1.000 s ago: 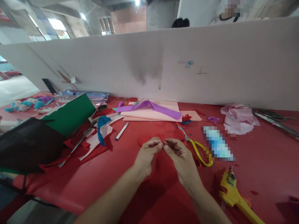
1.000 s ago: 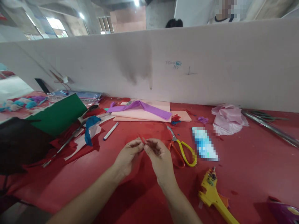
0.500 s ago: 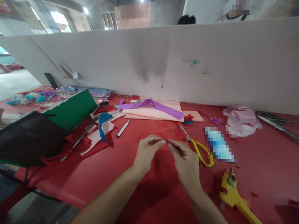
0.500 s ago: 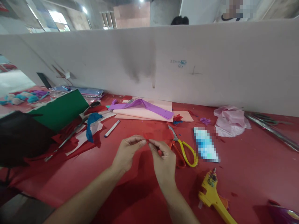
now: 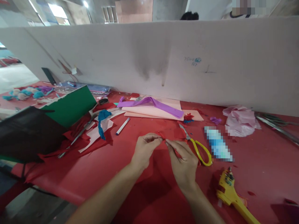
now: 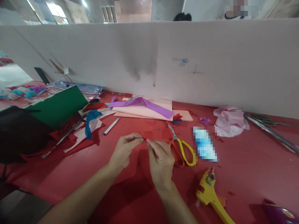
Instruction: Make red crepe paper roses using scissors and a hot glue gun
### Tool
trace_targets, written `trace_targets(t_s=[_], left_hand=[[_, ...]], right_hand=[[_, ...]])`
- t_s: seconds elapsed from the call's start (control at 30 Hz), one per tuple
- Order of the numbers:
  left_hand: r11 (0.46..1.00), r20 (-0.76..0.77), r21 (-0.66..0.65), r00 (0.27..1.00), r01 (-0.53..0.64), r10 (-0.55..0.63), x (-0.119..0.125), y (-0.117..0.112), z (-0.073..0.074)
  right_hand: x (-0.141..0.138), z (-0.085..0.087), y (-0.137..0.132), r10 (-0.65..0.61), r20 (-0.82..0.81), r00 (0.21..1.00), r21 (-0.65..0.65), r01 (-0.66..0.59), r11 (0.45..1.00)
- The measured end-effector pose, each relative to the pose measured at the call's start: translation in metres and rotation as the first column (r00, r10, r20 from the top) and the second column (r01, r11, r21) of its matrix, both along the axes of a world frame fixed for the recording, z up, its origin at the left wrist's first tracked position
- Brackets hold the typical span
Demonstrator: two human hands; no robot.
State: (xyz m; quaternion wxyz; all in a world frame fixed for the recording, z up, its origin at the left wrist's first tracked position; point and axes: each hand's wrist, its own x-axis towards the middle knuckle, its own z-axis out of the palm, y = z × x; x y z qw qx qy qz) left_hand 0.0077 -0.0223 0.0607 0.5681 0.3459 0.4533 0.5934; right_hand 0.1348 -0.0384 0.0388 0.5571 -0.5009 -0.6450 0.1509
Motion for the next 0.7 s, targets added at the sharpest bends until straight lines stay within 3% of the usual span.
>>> trace_targets(t_s=[0.27, 0.53, 0.7], left_hand=[[1.000, -0.001, -0.021, 1.000, 0.014, -0.014, -0.0003, -0.0004, 0.0010], [0.999, 0.013, -0.036, 1.000, 0.007, -0.007, 0.0001, 0.0009, -0.0021], [0.999, 0.020, -0.047, 1.000, -0.005, 0.006, 0.0011, 0.0001, 0.0013]], right_hand=[[0.0004, -0.0029, 0.0009, -0.004, 0.047, 0.999, -0.022, 0.005, 1.000], [0.0028, -0.0062, 0.0047, -0.074, 0.226, 0.971, 0.228, 0.021, 0.974], [0.0017, -0.0055, 0.0048, -0.088, 0.269, 0.959, 0.269, 0.013, 0.963]])
